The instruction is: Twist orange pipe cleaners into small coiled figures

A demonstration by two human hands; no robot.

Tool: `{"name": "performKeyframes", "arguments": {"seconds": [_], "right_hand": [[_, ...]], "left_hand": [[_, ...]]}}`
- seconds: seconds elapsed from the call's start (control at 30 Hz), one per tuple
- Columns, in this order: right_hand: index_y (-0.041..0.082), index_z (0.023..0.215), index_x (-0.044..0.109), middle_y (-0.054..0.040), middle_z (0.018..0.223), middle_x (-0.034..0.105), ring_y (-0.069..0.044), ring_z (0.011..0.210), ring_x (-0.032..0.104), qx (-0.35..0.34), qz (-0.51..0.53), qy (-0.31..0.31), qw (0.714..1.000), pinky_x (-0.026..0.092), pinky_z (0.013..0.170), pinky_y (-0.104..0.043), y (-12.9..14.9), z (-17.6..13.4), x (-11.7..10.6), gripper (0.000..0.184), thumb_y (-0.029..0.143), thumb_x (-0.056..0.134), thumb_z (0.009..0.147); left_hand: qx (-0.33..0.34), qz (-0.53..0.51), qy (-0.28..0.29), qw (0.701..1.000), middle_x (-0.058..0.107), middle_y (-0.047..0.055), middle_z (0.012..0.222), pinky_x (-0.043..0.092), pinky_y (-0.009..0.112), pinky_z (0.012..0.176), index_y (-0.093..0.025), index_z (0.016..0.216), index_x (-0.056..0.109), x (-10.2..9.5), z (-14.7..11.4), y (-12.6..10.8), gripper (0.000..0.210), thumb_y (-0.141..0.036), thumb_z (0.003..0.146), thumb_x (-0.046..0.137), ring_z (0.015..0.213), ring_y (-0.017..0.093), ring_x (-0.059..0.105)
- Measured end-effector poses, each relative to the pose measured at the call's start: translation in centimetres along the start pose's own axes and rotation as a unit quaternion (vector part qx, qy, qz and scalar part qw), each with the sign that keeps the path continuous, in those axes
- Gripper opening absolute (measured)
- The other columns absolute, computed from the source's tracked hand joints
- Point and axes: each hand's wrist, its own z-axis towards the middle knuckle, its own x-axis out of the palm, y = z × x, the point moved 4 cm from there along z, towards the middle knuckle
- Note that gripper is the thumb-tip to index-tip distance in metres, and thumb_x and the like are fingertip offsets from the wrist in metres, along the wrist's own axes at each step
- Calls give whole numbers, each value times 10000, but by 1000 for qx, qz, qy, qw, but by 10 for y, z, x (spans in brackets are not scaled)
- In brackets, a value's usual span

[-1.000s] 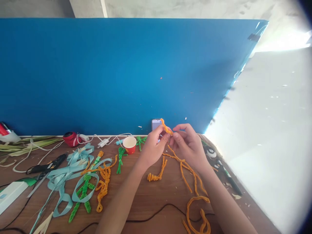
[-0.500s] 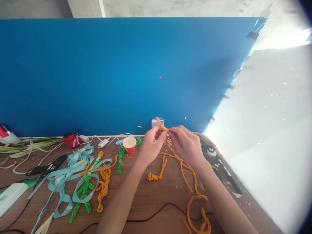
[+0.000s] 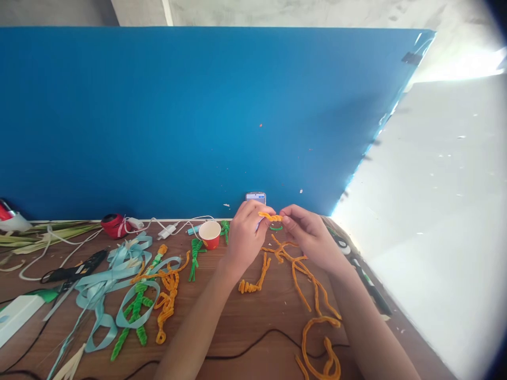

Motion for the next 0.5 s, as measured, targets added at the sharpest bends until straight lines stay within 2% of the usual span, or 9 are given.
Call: {"name": "performKeyframes", "arguments": {"seconds": [0.07, 0.17, 0.23, 0.3, 0.37, 0.4, 0.5], "right_hand": [[197, 877, 574, 33, 688, 501, -99, 598, 436, 6, -5, 2, 1000, 348, 555, -244, -1, 0, 1, 273, 416, 478, 1009], [200, 897, 589, 19, 723, 544, -112, 638, 487, 9, -21, -6, 1000, 373, 576, -248, -2, 0, 2, 262, 404, 472, 1011], [200, 905, 599, 7, 758, 582, -119, 660, 514, 5, -32, -22, 999, 399, 596, -251, -2, 1, 3, 253, 397, 479, 1008], [201, 916, 602, -5, 796, 616, -128, 691, 546, -7, -26, -38, 999, 435, 629, -254, -1, 1, 4, 233, 388, 495, 1002], [203, 932, 598, -12, 815, 634, -137, 723, 581, -20, 3, -47, 999, 467, 656, -258, 0, 1, 5, 211, 378, 503, 1000], [204, 943, 597, -14, 821, 639, -140, 728, 594, -25, 17, -51, 998, 476, 657, -259, 0, 1, 5, 201, 374, 506, 1000], [206, 959, 603, -11, 817, 643, -137, 691, 597, -33, 16, -79, 996, 468, 614, -256, 1, -1, 2, 182, 367, 525, 991]], "left_hand": [[-49, -16, -10, 999, 668, 34, 884, 428, 264, 708, -191, 874, 651, -1, -2, 3, 88, -208, 938, 593, 811, 154, 587], [-180, -100, 28, 978, 634, -7, 699, 389, 238, 584, -189, 813, 622, 2, -5, 9, 166, -311, 925, 618, 617, 120, 549], [-266, -190, 77, 942, 560, -28, 582, 375, 228, 537, -185, 759, 586, 8, -8, 12, 256, -372, 933, 589, 540, 113, 519], [-320, -276, 123, 898, 551, -21, 590, 379, 223, 517, -179, 759, 579, 14, -10, 13, 280, -382, 947, 537, 538, 117, 535], [-342, -324, 151, 869, 610, 9, 707, 401, 223, 525, -175, 829, 611, 18, -10, 13, 242, -343, 954, 490, 606, 128, 577], [-342, -332, 155, 865, 635, 24, 781, 421, 225, 548, -176, 874, 625, 19, -10, 13, 221, -319, 952, 477, 663, 137, 597], [-316, -308, 124, 889, 648, 35, 901, 464, 240, 678, -185, 928, 634, 15, -6, 13, 168, -284, 943, 500, 820, 151, 600]]}}
